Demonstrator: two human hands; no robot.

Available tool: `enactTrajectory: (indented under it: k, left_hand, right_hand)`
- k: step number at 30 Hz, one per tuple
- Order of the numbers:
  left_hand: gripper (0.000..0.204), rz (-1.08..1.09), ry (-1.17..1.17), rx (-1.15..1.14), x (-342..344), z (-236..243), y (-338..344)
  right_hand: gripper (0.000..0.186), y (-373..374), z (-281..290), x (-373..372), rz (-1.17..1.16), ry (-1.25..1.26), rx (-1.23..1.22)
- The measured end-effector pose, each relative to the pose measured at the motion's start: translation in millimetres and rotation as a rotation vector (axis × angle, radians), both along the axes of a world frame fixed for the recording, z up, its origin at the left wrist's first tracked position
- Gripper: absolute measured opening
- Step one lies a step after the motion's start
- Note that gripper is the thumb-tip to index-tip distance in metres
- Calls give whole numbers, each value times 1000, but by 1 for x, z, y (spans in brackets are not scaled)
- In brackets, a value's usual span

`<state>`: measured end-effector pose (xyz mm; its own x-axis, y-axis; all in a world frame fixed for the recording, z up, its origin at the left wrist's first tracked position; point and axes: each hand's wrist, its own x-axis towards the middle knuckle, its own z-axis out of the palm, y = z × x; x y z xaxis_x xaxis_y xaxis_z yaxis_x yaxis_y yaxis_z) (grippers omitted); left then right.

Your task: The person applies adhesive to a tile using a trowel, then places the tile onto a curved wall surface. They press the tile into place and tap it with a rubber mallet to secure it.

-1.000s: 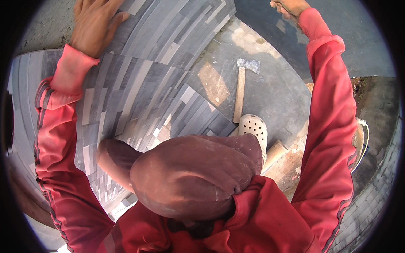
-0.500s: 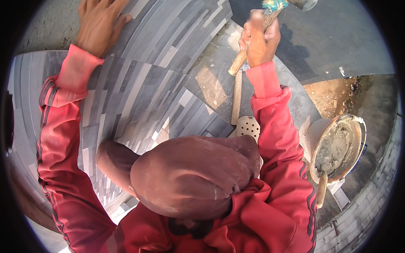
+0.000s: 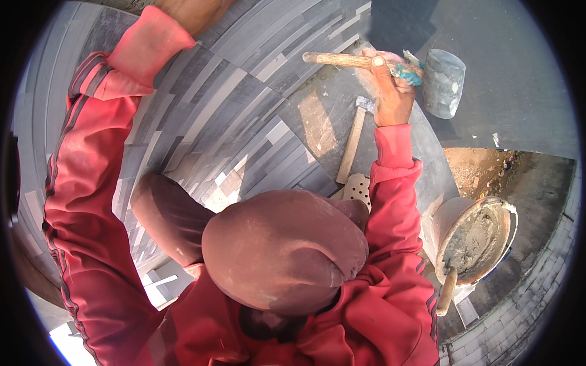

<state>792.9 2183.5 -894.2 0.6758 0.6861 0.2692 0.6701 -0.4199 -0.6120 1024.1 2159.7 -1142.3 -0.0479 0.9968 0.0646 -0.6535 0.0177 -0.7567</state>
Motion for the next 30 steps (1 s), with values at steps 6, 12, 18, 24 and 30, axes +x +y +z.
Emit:
enactTrajectory:
  k: [6,12,18,24,30]
  left_hand:
    - [23,-109,-66,189,-55,-20,-23]
    - [20,-18,-38,183,-95,-22,-55]
    - [20,1,-45,164,-108,-17,-64]
    - [20,-40,-104,143,-96,-36,-52]
    - [19,18,27,62,-97,-5,-57]
  right_hand:
    - [24,-57,-25,-36,-96,30,-50]
    - [24,-99,-37,-80,-115,158,-167]
    - [26,-107,-53,-112,-61,243,-188]
    - [27,-90,-53,-65,-167,135,-117]
    - [28,-77,-22,-83,-176,167,-86]
